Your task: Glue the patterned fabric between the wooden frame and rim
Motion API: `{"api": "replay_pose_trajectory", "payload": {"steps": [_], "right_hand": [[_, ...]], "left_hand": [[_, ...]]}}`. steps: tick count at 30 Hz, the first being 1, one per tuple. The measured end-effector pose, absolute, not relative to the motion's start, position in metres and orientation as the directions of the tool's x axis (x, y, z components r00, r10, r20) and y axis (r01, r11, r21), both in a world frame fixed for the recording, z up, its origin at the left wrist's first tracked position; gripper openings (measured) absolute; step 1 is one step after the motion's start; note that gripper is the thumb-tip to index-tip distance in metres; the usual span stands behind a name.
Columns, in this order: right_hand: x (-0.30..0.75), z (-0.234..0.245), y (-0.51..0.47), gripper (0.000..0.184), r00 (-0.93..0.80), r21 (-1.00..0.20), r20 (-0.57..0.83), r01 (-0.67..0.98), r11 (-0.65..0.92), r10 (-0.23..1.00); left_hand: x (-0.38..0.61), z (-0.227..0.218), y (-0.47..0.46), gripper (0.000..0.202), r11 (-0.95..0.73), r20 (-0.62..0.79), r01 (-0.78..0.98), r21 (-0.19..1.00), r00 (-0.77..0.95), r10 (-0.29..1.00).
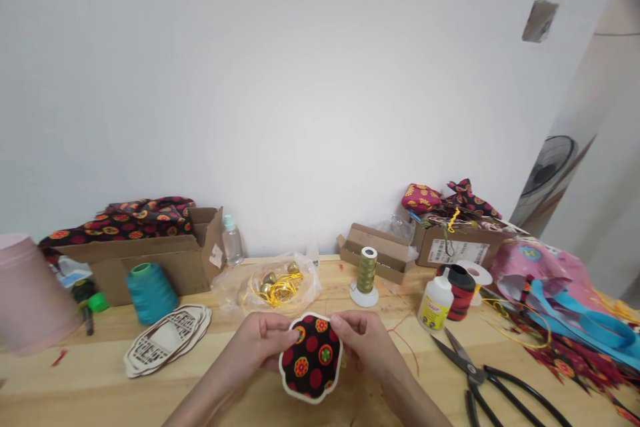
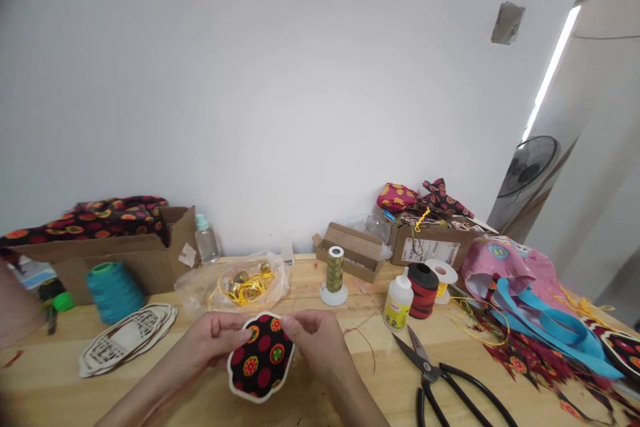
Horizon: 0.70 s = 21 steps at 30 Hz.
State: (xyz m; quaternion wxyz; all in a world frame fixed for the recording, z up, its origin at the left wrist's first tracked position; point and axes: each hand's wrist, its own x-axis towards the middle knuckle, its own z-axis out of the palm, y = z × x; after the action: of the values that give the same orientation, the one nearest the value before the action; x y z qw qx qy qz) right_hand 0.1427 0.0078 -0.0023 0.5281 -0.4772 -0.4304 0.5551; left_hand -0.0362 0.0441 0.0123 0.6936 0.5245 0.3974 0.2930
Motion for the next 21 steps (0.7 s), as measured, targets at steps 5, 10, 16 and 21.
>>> {"api": "replay_pose_trajectory", "payload": {"steps": [5, 10, 16, 21], "right_hand": [[0.140, -0.006, 0.006, 0.041, 0.089, -0.984, -0.022, -0.177, -0.006, 0.996], [0.143, -0.005, 0.006, 0.042, 0.300, -0.977, 0.019, -0.198, 0.081, 0.954], [0.142, -0.005, 0.004, 0.036, 0.400, -0.963, 0.148, -0.150, 0.224, 0.905], [0.140, -0.009, 0.002, 0.032, 0.395, -0.944, 0.248, -0.107, 0.313, 0.884]], "left_hand": [[-0.030, 0.011, 0.040, 0.038, 0.256, -0.225, 0.006, 0.967, 0.494, 0.840], [-0.018, 0.008, 0.035, 0.050, 0.218, -0.157, -0.069, 0.973, 0.491, 0.857], [-0.014, 0.011, 0.026, 0.029, 0.099, -0.098, 0.021, 0.995, 0.450, 0.887], [-0.018, 0.015, 0.024, 0.026, -0.049, -0.014, 0.135, 0.990, 0.425, 0.905]]}}
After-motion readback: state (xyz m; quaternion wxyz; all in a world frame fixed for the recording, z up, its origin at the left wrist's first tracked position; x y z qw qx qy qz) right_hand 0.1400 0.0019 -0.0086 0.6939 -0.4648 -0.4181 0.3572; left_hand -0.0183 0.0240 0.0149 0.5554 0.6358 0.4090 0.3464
